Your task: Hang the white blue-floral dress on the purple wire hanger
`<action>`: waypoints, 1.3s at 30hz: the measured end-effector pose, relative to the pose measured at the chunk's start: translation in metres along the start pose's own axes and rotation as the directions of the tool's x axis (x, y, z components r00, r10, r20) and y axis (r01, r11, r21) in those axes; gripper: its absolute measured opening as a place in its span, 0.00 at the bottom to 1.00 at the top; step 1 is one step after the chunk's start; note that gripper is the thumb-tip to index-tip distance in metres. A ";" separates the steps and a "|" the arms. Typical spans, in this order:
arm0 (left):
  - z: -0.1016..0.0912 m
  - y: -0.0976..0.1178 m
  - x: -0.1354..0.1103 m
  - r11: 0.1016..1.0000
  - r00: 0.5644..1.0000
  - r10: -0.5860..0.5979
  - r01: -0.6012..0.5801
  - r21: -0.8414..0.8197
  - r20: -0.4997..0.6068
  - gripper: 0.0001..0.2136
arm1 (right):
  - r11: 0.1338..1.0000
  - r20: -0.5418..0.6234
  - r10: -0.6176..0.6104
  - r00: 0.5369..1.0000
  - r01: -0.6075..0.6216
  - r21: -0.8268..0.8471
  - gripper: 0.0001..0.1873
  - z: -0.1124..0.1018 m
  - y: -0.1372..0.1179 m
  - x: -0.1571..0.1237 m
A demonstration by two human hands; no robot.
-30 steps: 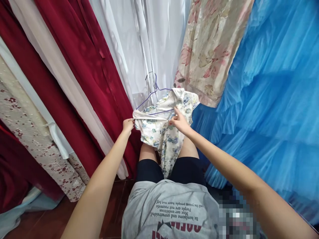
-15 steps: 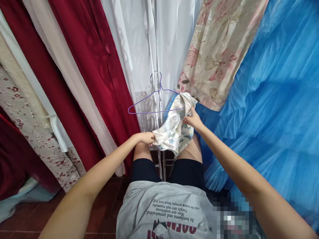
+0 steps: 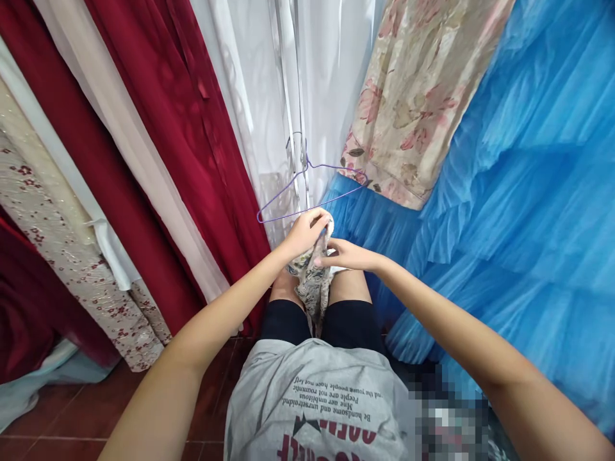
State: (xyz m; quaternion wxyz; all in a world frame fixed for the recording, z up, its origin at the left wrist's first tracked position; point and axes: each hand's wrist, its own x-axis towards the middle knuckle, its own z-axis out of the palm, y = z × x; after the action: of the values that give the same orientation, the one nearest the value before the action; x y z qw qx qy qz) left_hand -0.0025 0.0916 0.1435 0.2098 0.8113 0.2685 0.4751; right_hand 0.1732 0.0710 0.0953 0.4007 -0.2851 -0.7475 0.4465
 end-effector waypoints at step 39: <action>-0.120 -0.039 0.032 0.828 0.960 0.071 0.094 0.552 -0.269 0.11 | 0.378 -0.191 0.006 0.982 -0.179 -0.908 0.11 -0.063 -0.014 0.080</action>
State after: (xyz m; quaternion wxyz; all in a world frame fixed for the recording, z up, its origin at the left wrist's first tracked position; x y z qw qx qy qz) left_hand -0.1044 0.1520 0.1968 -0.0742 0.7603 0.4274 0.4835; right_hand 0.1846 0.1550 0.1525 0.2064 -0.5344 -0.8184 -0.0455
